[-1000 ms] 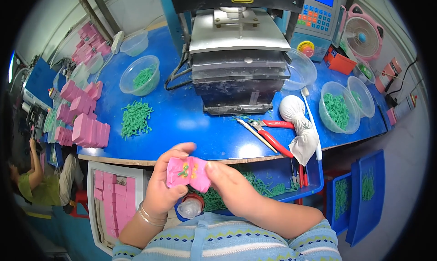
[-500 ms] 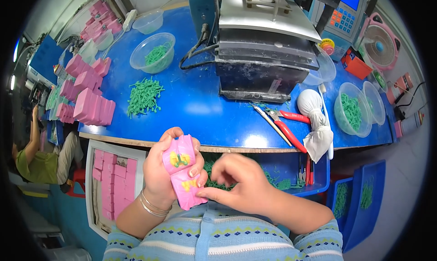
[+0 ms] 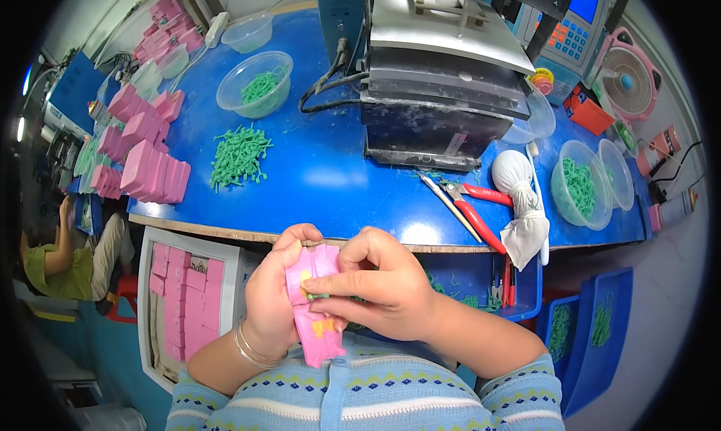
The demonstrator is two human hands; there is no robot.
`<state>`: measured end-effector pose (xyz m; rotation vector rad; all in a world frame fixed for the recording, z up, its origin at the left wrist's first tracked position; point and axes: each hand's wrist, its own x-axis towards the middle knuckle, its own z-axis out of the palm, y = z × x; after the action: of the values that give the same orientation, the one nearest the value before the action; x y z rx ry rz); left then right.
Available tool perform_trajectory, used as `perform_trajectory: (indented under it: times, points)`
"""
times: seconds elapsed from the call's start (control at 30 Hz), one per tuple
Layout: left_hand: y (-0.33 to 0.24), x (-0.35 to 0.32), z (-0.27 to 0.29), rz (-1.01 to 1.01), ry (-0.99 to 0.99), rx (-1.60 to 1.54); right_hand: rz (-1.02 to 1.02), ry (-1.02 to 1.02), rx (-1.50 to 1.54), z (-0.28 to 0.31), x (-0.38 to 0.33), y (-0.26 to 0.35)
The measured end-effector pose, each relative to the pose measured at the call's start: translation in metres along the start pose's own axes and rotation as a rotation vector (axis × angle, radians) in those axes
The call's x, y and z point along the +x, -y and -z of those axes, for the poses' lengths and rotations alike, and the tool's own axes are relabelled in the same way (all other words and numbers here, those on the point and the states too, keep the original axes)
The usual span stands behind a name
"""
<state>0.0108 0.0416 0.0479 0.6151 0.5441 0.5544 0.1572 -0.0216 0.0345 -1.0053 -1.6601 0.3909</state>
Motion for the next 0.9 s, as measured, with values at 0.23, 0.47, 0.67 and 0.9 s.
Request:
perform_trajectory:
  times: [0.23, 0.47, 0.67, 0.9]
  points:
    - [0.001, -0.005, -0.011, -0.036, -0.083, 0.114, 0.244, -0.011, -0.064, -0.001, 0.0, -0.002]
    - [-0.002, -0.01, -0.016, -0.099, -0.069, 0.249, 0.15, -0.037, 0.062, 0.002, 0.003, 0.013]
    - [0.0, -0.009, -0.016, -0.082, -0.013, 0.199, -0.031, -0.032, 0.271, 0.006, -0.001, 0.014]
    - [-0.003, -0.009, -0.018, 0.009, 0.062, 0.09, -0.128, -0.082, 0.383, 0.005, -0.007, 0.014]
